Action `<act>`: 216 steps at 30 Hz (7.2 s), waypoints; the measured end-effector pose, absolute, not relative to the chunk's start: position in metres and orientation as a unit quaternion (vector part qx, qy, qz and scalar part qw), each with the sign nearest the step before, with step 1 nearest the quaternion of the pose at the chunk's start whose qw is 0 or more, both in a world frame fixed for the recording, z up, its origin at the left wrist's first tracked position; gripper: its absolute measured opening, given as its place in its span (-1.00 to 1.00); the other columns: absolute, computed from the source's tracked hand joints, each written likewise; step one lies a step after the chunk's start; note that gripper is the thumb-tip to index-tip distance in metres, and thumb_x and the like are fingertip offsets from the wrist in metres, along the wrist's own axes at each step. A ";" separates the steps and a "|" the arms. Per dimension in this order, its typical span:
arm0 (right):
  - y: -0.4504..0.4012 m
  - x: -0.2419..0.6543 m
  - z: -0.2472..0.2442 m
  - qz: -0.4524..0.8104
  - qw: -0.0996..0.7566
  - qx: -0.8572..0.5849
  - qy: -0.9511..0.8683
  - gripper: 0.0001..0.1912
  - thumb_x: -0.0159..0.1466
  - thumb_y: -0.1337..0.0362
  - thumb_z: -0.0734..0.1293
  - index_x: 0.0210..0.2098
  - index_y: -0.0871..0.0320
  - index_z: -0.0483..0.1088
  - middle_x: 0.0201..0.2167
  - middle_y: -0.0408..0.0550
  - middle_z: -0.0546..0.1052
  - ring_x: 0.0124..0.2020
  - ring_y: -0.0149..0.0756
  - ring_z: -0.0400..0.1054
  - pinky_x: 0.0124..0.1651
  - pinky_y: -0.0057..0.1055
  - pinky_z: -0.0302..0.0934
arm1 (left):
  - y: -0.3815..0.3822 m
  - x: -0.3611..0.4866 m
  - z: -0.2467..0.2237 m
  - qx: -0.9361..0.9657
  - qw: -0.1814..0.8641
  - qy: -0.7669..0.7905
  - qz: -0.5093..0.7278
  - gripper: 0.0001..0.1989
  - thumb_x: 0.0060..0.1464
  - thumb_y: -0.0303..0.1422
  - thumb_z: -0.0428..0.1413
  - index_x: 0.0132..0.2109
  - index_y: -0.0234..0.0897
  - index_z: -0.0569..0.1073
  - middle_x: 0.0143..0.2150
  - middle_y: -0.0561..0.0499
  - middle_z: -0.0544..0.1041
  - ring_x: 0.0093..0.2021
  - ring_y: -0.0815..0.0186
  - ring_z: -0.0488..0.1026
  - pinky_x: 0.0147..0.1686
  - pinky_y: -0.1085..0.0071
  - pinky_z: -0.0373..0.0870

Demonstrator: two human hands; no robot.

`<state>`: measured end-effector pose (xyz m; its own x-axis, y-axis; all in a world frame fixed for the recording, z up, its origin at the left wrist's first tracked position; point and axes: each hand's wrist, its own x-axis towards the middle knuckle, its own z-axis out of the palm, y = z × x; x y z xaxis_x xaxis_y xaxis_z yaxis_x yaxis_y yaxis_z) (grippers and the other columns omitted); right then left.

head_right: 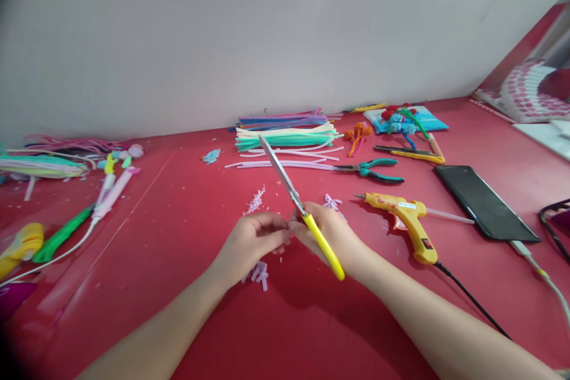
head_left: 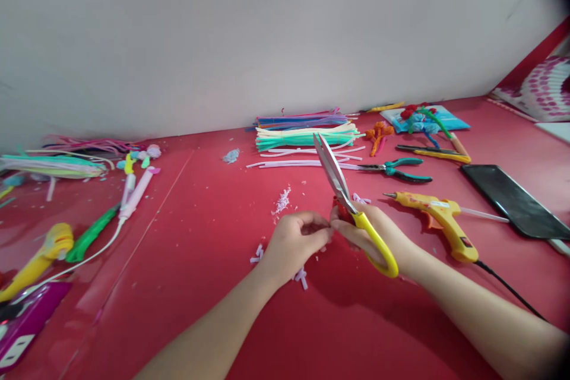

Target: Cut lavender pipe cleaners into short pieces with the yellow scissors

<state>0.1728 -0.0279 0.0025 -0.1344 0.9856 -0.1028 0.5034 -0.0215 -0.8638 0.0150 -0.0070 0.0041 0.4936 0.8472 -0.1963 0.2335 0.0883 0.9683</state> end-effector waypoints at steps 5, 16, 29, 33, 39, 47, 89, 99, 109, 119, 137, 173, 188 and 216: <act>-0.028 0.174 -0.001 0.431 0.316 -0.562 -0.632 -0.82 0.08 0.16 0.15 -0.49 0.15 0.23 -0.69 -0.26 0.23 -0.65 -0.50 0.12 -0.57 -0.55 0.03 | -0.005 0.014 0.000 0.560 0.665 0.419 0.262 -0.88 -0.13 -0.36 0.05 -0.44 -0.35 0.38 -0.56 0.05 0.37 -0.58 0.46 0.30 -0.49 0.48 0.26; -0.029 0.173 0.007 0.432 0.317 -0.573 -0.620 -0.85 0.05 0.20 0.18 -0.53 0.16 0.22 -0.71 -0.27 0.21 -0.66 -0.52 0.09 -0.57 -0.56 0.01 | -0.004 0.014 -0.002 0.561 0.661 0.416 0.276 -0.86 -0.13 -0.33 0.07 -0.44 -0.35 0.38 -0.55 0.06 0.36 -0.57 0.48 0.28 -0.49 0.49 0.24; -0.025 0.176 0.003 0.399 0.331 -0.604 -0.606 -0.92 0.02 0.27 0.15 -0.53 0.14 0.22 -0.74 -0.29 0.20 -0.68 -0.52 0.09 -0.58 -0.57 0.00 | -0.002 0.012 -0.001 0.558 0.645 0.414 0.318 -0.85 -0.07 -0.32 0.02 -0.38 -0.35 0.37 -0.51 0.02 0.39 -0.52 0.44 0.32 -0.47 0.48 0.27; -0.025 0.176 0.003 0.392 0.323 -0.616 -0.602 -0.90 0.04 0.26 0.15 -0.53 0.15 0.22 -0.72 -0.28 0.20 -0.68 -0.53 0.09 -0.58 -0.57 0.00 | 0.000 0.011 0.000 0.553 0.641 0.412 0.336 -0.84 -0.05 -0.33 0.02 -0.36 -0.35 0.37 -0.50 0.01 0.41 -0.52 0.43 0.34 -0.49 0.49 0.26; -0.027 0.176 -0.001 0.313 0.274 -0.620 -0.666 -0.80 0.06 0.12 0.17 -0.51 0.13 0.18 -0.65 -0.23 0.26 -0.62 -0.48 0.14 -0.56 -0.54 -0.03 | 0.002 0.009 -0.002 0.528 0.601 0.425 0.422 -0.86 -0.10 -0.35 0.06 -0.39 -0.35 0.39 -0.51 0.02 0.42 -0.51 0.43 0.34 -0.43 0.47 0.29; -0.029 0.173 -0.012 0.109 0.123 -0.670 -0.724 -0.67 0.07 -0.04 0.12 -0.50 0.11 0.14 -0.63 -0.16 0.34 -0.61 -0.41 0.21 -0.56 -0.50 -0.13 | 0.010 0.005 -0.003 0.395 0.600 0.397 0.572 -0.87 -0.13 -0.40 0.09 -0.35 -0.35 0.41 -0.46 0.00 0.47 -0.46 0.41 0.40 -0.37 0.44 0.30; -0.032 0.170 -0.018 0.076 0.112 -0.660 -0.739 -0.61 0.11 -0.06 0.05 -0.55 0.14 0.15 -0.73 -0.17 0.27 -0.70 -0.49 0.09 -0.61 -0.52 -0.22 | 0.007 0.008 -0.006 0.381 0.604 0.366 0.597 -0.91 -0.05 -0.41 0.04 -0.36 -0.32 0.41 -0.46 0.05 0.39 -0.45 0.49 0.30 -0.40 0.54 0.22; -0.030 0.174 -0.012 0.095 0.102 -0.681 -0.719 -0.60 0.08 -0.08 0.07 -0.58 0.13 0.14 -0.74 -0.17 0.25 -0.69 -0.45 0.10 -0.61 -0.51 -0.21 | 0.006 0.007 -0.002 0.381 0.602 0.389 0.584 -0.90 -0.09 -0.38 0.07 -0.37 -0.32 0.39 -0.47 0.04 0.42 -0.48 0.48 0.32 -0.40 0.52 0.24; -0.023 0.176 -0.006 0.198 0.178 -0.681 -0.683 -0.72 0.10 0.05 0.09 -0.55 0.13 0.17 -0.65 -0.15 0.33 -0.61 -0.42 0.18 -0.55 -0.53 -0.08 | 0.007 0.007 -0.007 0.515 0.510 0.466 0.507 -0.88 -0.09 -0.33 0.04 -0.39 -0.31 0.36 -0.52 0.06 0.39 -0.53 0.44 0.31 -0.46 0.49 0.25; -0.026 0.172 -0.005 0.338 0.299 -0.613 -0.649 -0.85 0.06 0.22 0.13 -0.51 0.17 0.23 -0.62 -0.22 0.27 -0.56 -0.47 0.16 -0.51 -0.55 0.01 | -0.009 0.017 -0.005 0.800 0.321 0.413 0.293 -0.91 -0.06 -0.45 -0.04 -0.45 -0.24 0.35 -0.49 0.04 0.37 -0.46 0.37 0.29 -0.41 0.46 0.18; 0.004 0.221 -0.013 0.084 0.048 -0.768 -0.633 -0.72 0.08 0.15 0.09 -0.41 0.17 0.32 -0.54 0.02 0.43 -0.53 -0.30 0.27 -0.56 -0.48 -0.13 | 0.030 -0.024 0.001 0.809 0.251 0.479 0.232 -0.95 -0.11 -0.39 0.01 -0.42 -0.22 0.36 -0.41 0.07 0.33 -0.44 0.40 0.26 -0.44 0.50 0.13; -0.033 0.166 -0.003 0.417 0.218 -0.550 -0.690 -0.82 0.02 0.21 0.17 -0.46 0.19 0.30 -0.59 -0.18 0.37 -0.59 -0.51 0.12 -0.58 -0.57 -0.07 | 0.009 -0.001 0.007 0.535 0.749 0.340 0.194 -0.64 -0.19 -0.50 0.12 -0.16 -0.34 0.26 -0.35 -0.03 0.40 -0.45 0.38 0.38 -0.40 0.39 0.30; -0.012 0.198 -0.004 0.326 0.317 -0.659 -0.599 -0.83 0.00 0.18 0.18 -0.52 0.17 0.24 -0.67 -0.24 0.22 -0.63 -0.51 0.07 -0.60 -0.57 -0.05 | 0.014 -0.007 0.001 0.813 0.269 0.492 0.160 -0.73 -0.01 -0.18 -0.09 -0.23 -0.18 0.37 -0.27 0.01 0.43 -0.28 0.30 0.37 -0.30 0.37 0.28; -0.016 0.200 0.000 0.285 0.321 -0.642 -0.635 -0.83 -0.01 0.21 0.15 -0.54 0.20 0.26 -0.66 -0.21 0.28 -0.61 -0.48 0.10 -0.59 -0.54 -0.13 | 0.078 -0.014 -0.031 0.898 -0.071 0.415 0.127 -0.24 -0.05 0.02 -0.21 0.19 -0.38 -0.13 0.24 -0.23 -0.17 0.21 0.14 -0.28 0.10 0.11 -0.31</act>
